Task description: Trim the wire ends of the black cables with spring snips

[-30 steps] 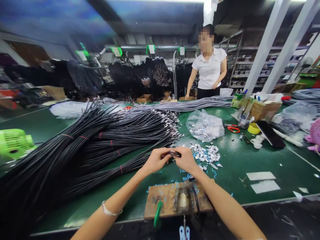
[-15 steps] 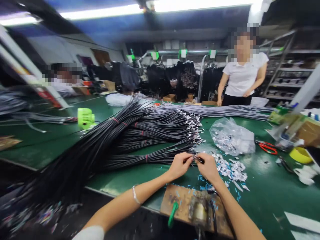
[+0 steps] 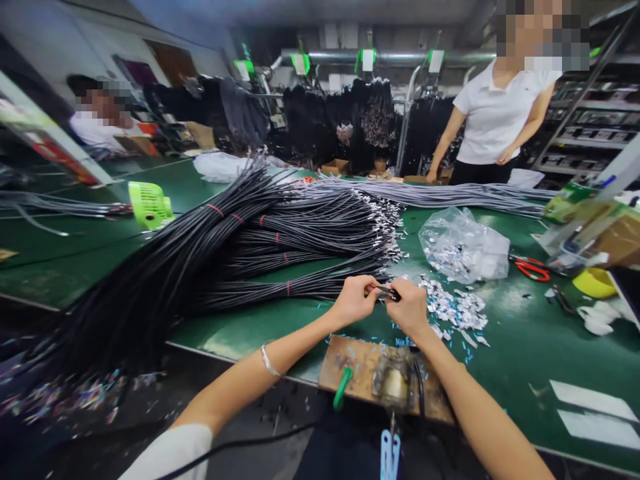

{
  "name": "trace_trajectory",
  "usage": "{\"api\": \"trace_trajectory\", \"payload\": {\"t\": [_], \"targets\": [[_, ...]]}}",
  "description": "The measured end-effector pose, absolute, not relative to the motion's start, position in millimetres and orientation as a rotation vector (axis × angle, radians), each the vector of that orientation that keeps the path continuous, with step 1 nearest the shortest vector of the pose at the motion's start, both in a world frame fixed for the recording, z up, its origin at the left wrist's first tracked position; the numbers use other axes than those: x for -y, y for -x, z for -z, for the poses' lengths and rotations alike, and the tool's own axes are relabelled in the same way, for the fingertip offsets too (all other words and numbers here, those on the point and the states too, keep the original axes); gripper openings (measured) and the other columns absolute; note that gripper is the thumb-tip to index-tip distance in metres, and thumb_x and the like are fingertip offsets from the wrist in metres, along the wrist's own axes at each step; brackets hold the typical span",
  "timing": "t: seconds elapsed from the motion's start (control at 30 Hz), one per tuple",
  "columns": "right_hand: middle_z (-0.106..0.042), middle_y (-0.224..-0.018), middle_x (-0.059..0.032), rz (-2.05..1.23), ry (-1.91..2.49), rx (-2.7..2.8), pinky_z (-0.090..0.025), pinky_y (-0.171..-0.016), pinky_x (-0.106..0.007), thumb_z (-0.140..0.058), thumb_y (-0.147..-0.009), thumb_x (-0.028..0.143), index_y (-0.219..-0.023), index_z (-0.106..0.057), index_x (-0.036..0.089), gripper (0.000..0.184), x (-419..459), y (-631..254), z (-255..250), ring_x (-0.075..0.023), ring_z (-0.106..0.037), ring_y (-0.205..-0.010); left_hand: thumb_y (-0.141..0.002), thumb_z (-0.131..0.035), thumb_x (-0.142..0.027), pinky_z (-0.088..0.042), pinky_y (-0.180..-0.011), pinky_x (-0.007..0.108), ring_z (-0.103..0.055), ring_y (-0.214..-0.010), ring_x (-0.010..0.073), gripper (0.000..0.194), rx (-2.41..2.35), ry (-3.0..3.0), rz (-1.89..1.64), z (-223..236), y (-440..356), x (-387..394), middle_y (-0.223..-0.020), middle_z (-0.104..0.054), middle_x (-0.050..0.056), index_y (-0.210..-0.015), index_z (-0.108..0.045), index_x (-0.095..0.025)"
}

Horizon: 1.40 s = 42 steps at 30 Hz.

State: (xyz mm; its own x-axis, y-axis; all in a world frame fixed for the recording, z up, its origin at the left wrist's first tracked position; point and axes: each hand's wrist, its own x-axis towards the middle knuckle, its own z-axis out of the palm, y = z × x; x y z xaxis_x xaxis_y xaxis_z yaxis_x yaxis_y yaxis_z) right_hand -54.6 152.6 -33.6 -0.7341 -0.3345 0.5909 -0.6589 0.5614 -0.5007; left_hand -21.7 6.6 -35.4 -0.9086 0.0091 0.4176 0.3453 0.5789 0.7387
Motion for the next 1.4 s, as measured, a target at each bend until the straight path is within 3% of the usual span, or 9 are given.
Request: {"api": "trace_trajectory", "payload": {"t": [0.17,0.3,0.4,0.53,0.8,0.97,1.07,1.23,1.4], "targets": [[-0.050,-0.050,-0.0005,-1.066,-0.663,2.389,-0.028,-0.051,-0.024,-0.049,-0.079,0.026,-0.052,-0.054,0.016,0.029,-147,52,36,-0.0117,-0.043,-0.049,-0.079,-0.052,-0.016,-0.044,-0.062,0.023,-0.058,-0.065,0.0132,0.013,2.468,0.305,1.227,30,22,-4,-0.072,-0.066,0.005,-0.073,-0.064,-0.014],[-0.052,-0.047,0.0018,-1.109,-0.680,2.417,-0.030,-0.049,-0.021,-0.044,-0.084,0.023,-0.055,-0.059,0.016,0.033,-143,55,34,-0.0095,-0.044,-0.046,-0.083,-0.049,-0.025,-0.038,-0.048,0.019,-0.052,-0.048,0.0096,0.025,2.533,0.365,1.256,30,25,4,-0.056,-0.060,0.000,-0.065,-0.062,-0.014],[-0.057,-0.054,-0.0003,-1.082,-0.722,2.419,-0.032,-0.054,-0.022,-0.053,-0.078,0.021,-0.056,-0.060,0.016,0.024,-144,53,35,-0.0108,-0.048,-0.053,-0.083,-0.047,-0.024,-0.036,-0.045,0.019,-0.048,-0.044,0.0090,0.023,2.554,0.338,1.204,35,26,6,-0.054,-0.059,0.000,-0.068,-0.062,-0.014],[-0.060,-0.062,-0.0022,-1.050,-0.744,2.466,-0.031,-0.057,-0.023,-0.060,-0.067,0.015,-0.058,-0.062,0.015,0.009,-148,50,39,-0.0122,-0.050,-0.059,-0.071,-0.049,-0.007,-0.038,-0.055,0.022,-0.054,-0.055,0.0123,0.015,2.564,0.327,1.052,44,28,1,-0.062,-0.061,0.002,-0.069,-0.061,-0.015],[-0.051,-0.045,0.0032,-1.132,-0.560,2.656,-0.030,-0.046,-0.020,-0.046,-0.082,0.021,-0.061,-0.066,0.011,0.031,-145,61,32,-0.0078,-0.045,-0.043,-0.082,-0.044,-0.012,-0.039,-0.064,0.024,-0.052,-0.066,0.0136,0.019,2.497,0.456,0.853,43,28,-3,-0.073,-0.054,0.002,-0.069,-0.056,-0.018],[-0.064,-0.061,-0.0030,-1.030,-0.525,2.722,-0.035,-0.057,-0.023,-0.057,-0.074,0.025,-0.061,-0.066,0.015,0.019,-150,48,18,-0.0152,-0.058,-0.064,-0.086,-0.046,-0.017,-0.045,-0.072,0.027,-0.058,-0.075,0.0153,0.017,2.481,0.589,0.846,52,22,2,-0.084,-0.061,0.005,-0.087,-0.064,-0.018],[-0.066,-0.065,-0.0066,-1.019,-0.536,2.791,-0.036,-0.061,-0.026,-0.062,-0.068,0.027,-0.059,-0.065,0.017,0.014,-152,39,14,-0.0190,-0.060,-0.071,-0.082,-0.047,-0.009,-0.047,-0.072,0.028,-0.060,-0.075,0.0160,0.020,2.491,0.623,0.838,60,18,1,-0.085,-0.063,0.006,-0.082,-0.066,-0.016],[-0.049,-0.043,0.0012,-1.287,-0.627,2.958,-0.031,-0.049,-0.022,-0.057,-0.067,0.023,-0.047,-0.056,0.016,0.021,-158,50,12,-0.0113,-0.049,-0.049,-0.082,-0.051,-0.011,-0.047,-0.067,0.024,-0.059,-0.071,0.0135,0.018,2.511,0.715,0.917,53,9,2,-0.077,-0.063,0.003,-0.076,-0.067,-0.017],[-0.048,-0.045,0.0053,-1.718,-0.739,2.985,-0.027,-0.040,-0.019,-0.049,-0.073,0.027,-0.053,-0.054,0.015,0.024,-161,59,14,-0.0051,-0.034,-0.038,-0.082,-0.059,-0.028,-0.048,-0.063,0.024,-0.059,-0.068,0.0128,0.014,2.436,0.584,1.267,30,6,23,-0.076,-0.064,0.002,-0.081,-0.069,-0.017]]}}
